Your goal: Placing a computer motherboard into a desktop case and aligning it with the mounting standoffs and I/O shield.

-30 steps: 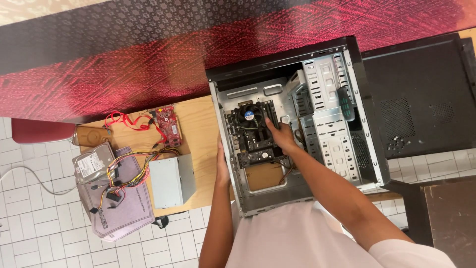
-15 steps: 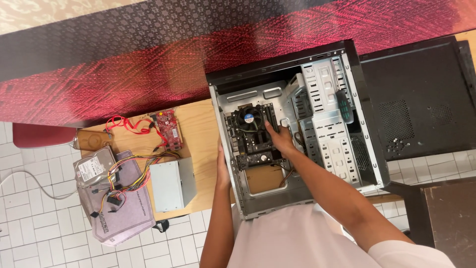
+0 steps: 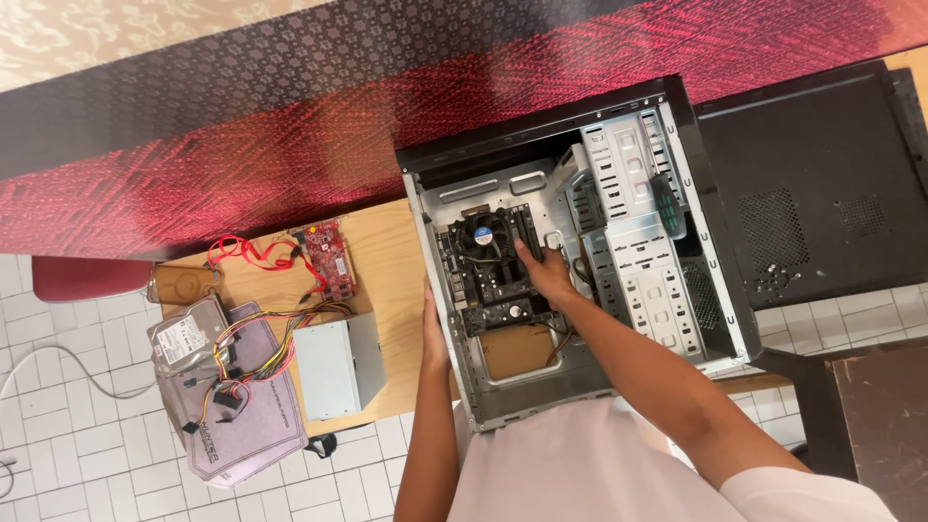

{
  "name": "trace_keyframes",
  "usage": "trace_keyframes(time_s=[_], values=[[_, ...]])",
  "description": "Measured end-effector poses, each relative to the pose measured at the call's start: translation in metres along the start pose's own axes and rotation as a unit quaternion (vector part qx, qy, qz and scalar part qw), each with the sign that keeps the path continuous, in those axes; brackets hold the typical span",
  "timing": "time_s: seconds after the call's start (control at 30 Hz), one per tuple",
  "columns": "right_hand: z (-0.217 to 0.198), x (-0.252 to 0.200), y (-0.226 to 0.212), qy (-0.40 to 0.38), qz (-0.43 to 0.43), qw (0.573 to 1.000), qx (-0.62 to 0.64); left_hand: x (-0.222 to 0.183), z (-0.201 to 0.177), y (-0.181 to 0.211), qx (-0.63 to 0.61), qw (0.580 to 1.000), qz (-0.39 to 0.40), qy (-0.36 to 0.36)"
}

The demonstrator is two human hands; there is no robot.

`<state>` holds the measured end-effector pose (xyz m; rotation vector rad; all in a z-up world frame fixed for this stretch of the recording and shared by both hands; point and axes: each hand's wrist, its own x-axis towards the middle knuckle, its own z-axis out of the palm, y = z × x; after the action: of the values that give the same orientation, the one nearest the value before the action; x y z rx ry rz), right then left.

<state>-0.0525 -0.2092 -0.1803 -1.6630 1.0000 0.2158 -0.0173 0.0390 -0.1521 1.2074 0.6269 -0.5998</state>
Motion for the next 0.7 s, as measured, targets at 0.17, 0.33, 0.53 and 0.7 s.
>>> trace_keyframes(time_s=[0.17,0.33,0.53,0.7], values=[[0.004,0.005,0.002,0.004,-0.004,1.000,0.007,0.006,-0.005,-0.005,0.007,1.000,-0.006,0.003],[0.001,-0.001,0.001,-0.003,-0.002,1.000,0.011,0.001,-0.004,-0.002,0.012,1.000,-0.013,0.013],[0.000,0.003,0.003,-0.011,-0.013,1.000,0.000,-0.009,0.004,0.020,-0.004,0.999,-0.025,0.021],[-0.003,-0.003,-0.004,-0.010,-0.006,1.000,-0.009,-0.006,0.002,0.023,-0.005,0.999,-0.032,0.022]])
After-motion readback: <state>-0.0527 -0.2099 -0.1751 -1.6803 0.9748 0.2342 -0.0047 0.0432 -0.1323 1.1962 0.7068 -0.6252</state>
